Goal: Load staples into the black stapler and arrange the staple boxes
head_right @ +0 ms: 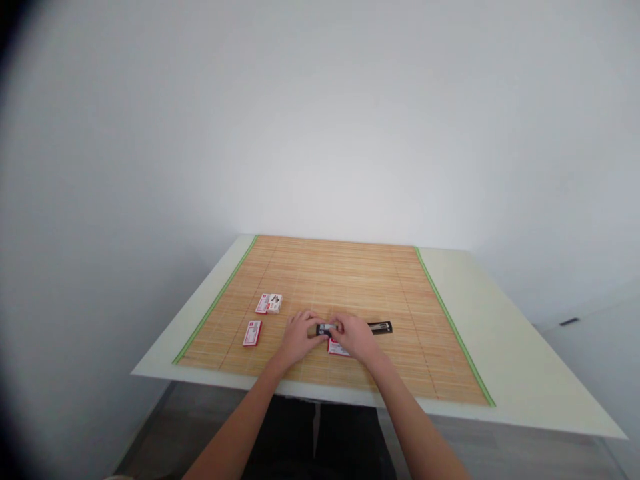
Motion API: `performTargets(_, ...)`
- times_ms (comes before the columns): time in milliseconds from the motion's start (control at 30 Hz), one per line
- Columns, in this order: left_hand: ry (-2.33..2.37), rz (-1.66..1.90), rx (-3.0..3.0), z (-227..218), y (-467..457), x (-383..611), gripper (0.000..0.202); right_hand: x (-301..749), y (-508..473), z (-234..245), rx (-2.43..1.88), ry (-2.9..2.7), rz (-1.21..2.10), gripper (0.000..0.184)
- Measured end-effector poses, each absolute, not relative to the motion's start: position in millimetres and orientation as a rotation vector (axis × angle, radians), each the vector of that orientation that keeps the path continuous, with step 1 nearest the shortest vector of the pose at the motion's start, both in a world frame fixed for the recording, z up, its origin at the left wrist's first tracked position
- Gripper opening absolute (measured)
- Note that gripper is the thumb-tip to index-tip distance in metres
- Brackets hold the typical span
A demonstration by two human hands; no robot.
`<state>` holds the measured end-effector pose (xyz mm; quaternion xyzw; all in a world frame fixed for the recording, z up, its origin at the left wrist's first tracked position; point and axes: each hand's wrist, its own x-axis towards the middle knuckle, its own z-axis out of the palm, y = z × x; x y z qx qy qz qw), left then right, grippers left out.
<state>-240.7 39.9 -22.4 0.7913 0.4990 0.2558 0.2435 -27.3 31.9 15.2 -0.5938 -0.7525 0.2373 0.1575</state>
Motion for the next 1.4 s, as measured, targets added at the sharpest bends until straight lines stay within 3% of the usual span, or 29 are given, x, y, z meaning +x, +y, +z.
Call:
performTargets(333, 1.356, 0.697, 2.172, -22.8, 39.6, -239.8, 0.033, -30.7, 28.6, 17.1, -1.742, -2.185, 0.607, 0.022)
performTargets(500, 1.383, 0.686, 2.161, -22.9, 39.5, -239.9, 0.035, -23.4, 23.0, 16.2, -1.793, -2.136, 0.572, 0.033)
performTargets(767, 1.37, 0.709, 2.168, -24.2, 39.8, -240.4, 0.033, -22.6, 5.1, 14.6, -1.722, -2.149, 0.539, 0.024)
performTargets(1167, 1.371, 0.706, 2.167, -23.8, 39.8, -239.8, 0.034, -23.6, -5.0, 12.7, -1.827, -2.078, 0.564, 0.029)
performTargets(1400, 1.356, 0.735, 2.167, -25.3, 39.4, -241.1, 0.033, -0.7, -16.6, 20.6, -1.773, -1.809, 0.612, 0.044)
